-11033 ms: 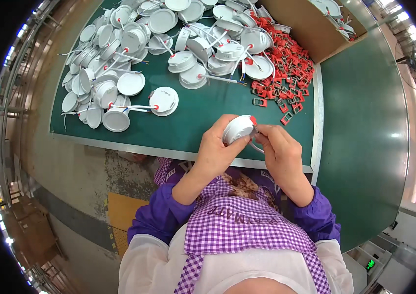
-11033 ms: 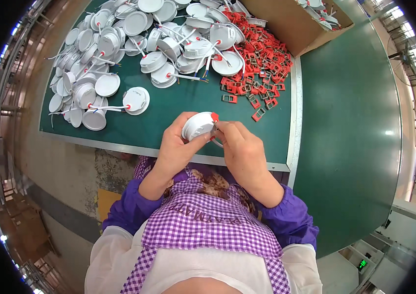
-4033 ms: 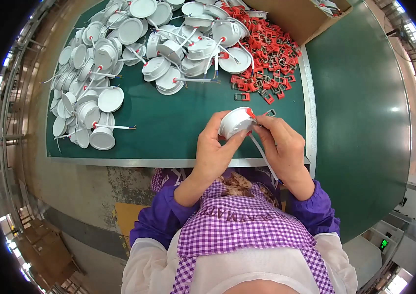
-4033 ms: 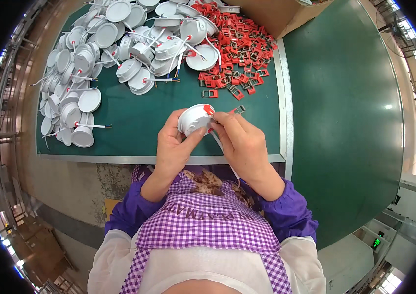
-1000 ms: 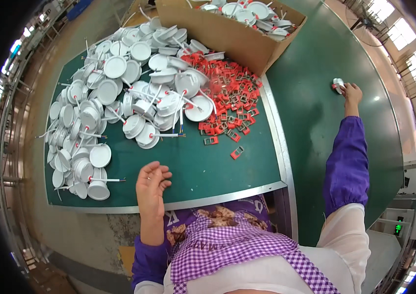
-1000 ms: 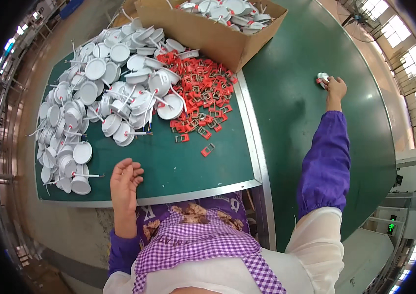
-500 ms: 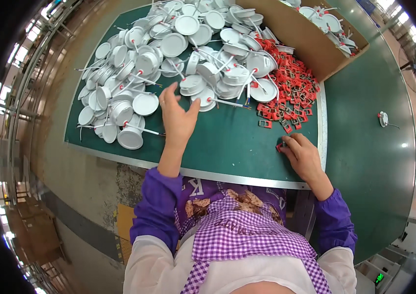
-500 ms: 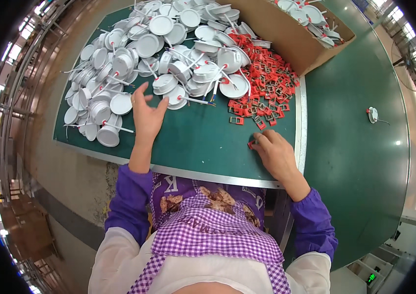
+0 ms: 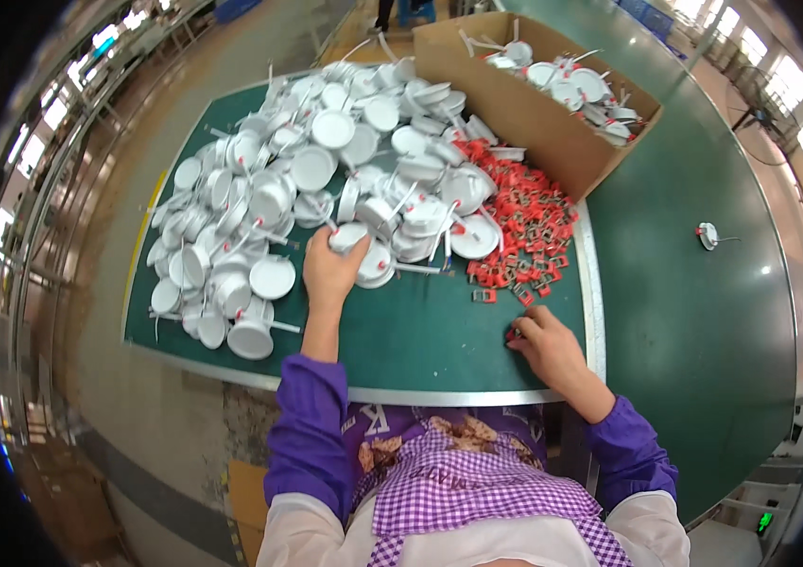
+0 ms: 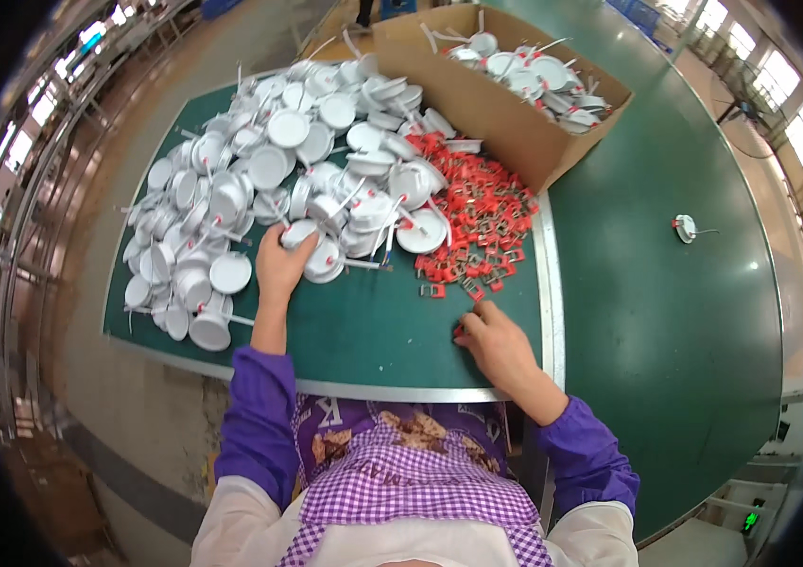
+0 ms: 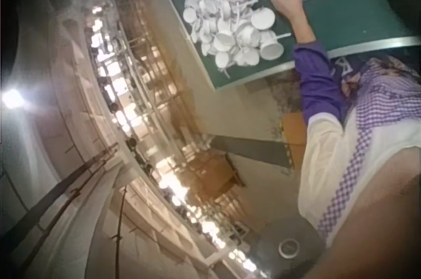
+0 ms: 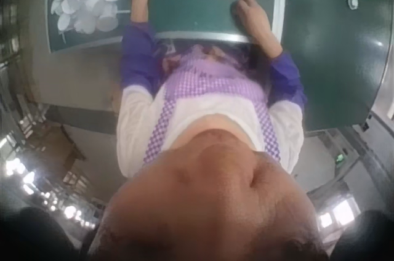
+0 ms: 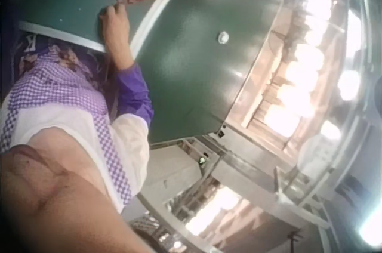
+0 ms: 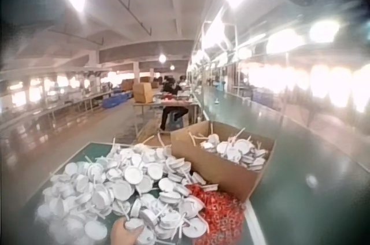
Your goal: The person assembles light fixtures by attaching clips to round light housings by hand.
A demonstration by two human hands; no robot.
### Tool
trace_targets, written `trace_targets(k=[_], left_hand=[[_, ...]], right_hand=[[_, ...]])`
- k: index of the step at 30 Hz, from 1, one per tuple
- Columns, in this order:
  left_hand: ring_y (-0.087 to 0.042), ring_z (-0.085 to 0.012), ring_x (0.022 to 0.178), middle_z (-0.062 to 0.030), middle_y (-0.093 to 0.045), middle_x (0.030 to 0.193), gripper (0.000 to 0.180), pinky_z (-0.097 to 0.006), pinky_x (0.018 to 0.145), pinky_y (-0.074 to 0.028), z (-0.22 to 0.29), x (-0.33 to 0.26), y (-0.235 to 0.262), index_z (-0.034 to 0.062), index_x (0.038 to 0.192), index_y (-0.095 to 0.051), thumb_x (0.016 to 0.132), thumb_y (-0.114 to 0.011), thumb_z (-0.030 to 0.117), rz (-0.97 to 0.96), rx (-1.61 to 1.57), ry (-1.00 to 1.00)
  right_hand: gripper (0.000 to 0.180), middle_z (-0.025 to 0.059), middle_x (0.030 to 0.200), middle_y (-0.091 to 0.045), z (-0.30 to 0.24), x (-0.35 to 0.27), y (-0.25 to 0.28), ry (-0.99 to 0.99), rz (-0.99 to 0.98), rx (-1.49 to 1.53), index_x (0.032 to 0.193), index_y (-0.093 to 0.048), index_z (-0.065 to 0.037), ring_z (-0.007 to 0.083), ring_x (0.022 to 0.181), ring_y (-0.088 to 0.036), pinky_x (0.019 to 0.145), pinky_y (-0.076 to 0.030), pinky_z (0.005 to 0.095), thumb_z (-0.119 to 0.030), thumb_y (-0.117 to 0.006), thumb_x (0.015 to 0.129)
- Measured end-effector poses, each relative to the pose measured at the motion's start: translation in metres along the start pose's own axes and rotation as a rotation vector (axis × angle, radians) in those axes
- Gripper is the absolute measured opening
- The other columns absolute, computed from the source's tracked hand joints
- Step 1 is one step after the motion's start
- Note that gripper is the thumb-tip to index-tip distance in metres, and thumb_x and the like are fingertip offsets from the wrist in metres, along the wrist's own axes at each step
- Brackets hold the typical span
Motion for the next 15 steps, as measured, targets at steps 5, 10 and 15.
trace_targets(k=[5, 10, 15], left_hand=[[-0.060, -0.0131, 0.085, -0.0067, -0.064, 0.101, 0.046, -0.026, 0.070, -0.046, -0.014, -0.027, -0.004, -0.0035, 0.117, -0.056, 0.080, -0.077, 0.015, -0.175, -0.735, 0.360], [-0.060, -0.0172, 0.101, -0.0066, -0.056, 0.122, 0.050, -0.027, 0.075, -0.048, 0.014, -0.084, 0.017, 0.0045, 0.130, -0.046, 0.085, -0.067, 0.004, -0.308, -1.283, 0.532], [-0.060, -0.0251, 0.106, -0.0074, -0.053, 0.128, 0.054, -0.034, 0.074, -0.054, 0.048, -0.136, 0.017, 0.0147, 0.135, -0.043, 0.087, -0.067, 0.009, -0.519, -1.617, 0.532]], right_hand=[[0.032, 0.0149, 0.097, -0.053, 0.002, -0.012, 0.004, -0.037, 0.067, -0.008, 0.105, -0.057, -0.004, 0.0356, 0.088, -0.059, 0.073, -0.050, 0.0423, -0.014, -0.072, 0.078], [0.023, 0.0139, 0.089, -0.056, 0.010, -0.021, -0.003, -0.171, 0.079, 0.099, 0.095, -0.058, -0.005, 0.0364, 0.080, -0.060, 0.068, -0.049, 0.0436, -0.011, -0.073, 0.078], [0.020, 0.0143, 0.086, -0.059, 0.006, -0.027, -0.009, -0.131, 0.139, 0.159, 0.100, -0.062, -0.005, 0.0345, 0.078, -0.062, 0.068, -0.051, 0.0402, -0.008, -0.069, 0.082]])
Point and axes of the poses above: each hand's wrist, its own x-axis towards the middle knuckle, its own y-axis out of the back of the hand, z = x × y, the point moved 9 cm from there along x, towards the middle knuckle
